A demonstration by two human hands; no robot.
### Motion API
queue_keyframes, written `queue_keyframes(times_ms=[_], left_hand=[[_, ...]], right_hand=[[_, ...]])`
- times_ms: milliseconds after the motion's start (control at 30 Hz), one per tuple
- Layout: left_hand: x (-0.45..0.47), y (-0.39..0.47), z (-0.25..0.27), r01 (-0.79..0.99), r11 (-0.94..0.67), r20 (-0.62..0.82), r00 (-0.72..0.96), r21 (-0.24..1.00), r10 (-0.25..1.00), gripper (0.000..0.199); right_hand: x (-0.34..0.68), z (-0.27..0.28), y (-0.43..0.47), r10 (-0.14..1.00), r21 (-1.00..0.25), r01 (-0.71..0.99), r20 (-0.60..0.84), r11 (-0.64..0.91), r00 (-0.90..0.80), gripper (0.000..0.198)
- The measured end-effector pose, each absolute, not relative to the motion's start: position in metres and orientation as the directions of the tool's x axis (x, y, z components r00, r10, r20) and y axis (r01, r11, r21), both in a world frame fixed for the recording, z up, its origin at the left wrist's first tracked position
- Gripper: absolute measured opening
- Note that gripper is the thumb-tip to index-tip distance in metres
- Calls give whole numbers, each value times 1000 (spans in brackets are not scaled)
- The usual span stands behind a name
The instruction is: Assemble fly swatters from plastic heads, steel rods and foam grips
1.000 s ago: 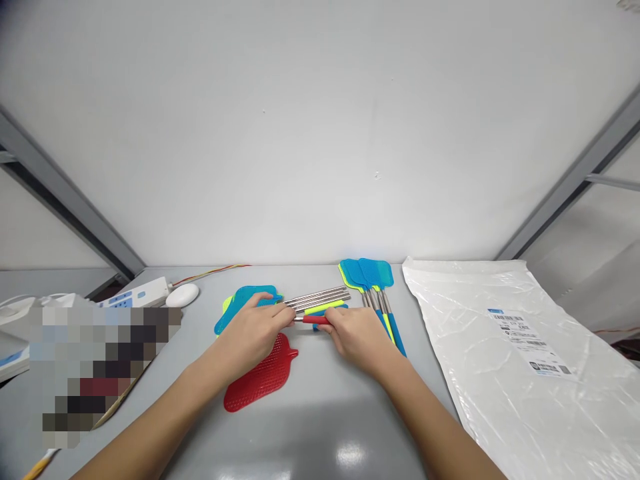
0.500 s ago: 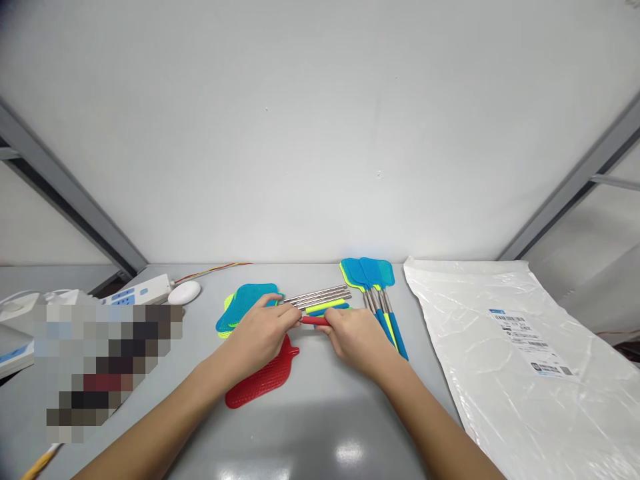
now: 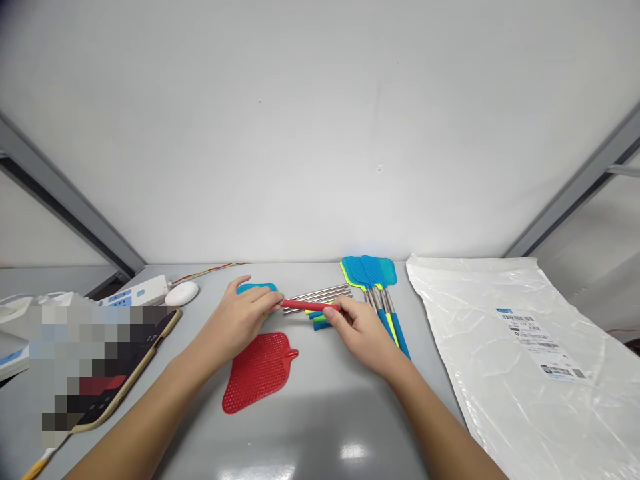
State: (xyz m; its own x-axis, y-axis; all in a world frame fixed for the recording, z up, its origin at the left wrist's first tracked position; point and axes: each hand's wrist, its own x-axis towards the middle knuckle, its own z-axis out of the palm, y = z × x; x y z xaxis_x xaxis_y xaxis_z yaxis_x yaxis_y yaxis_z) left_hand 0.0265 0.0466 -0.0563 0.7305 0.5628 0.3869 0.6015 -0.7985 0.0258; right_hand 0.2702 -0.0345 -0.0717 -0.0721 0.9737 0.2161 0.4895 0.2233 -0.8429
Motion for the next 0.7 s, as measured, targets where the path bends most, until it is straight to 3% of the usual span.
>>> queue_keyframes(times_ms=[233, 533, 700], left_hand=[[32, 43, -60, 579, -814, 391, 737, 54, 551, 37], [50, 24, -60, 574, -816, 380, 741, 67, 553, 19], [60, 14, -67, 568, -822, 397, 744, 49, 537, 18]], right_hand=[[264, -67, -37, 959, -872, 415, 284, 260, -2, 40], [262, -72, -38, 963, -916, 324, 266, 237, 49, 44], [261, -79, -35, 959, -896, 371, 280, 243, 49, 45]])
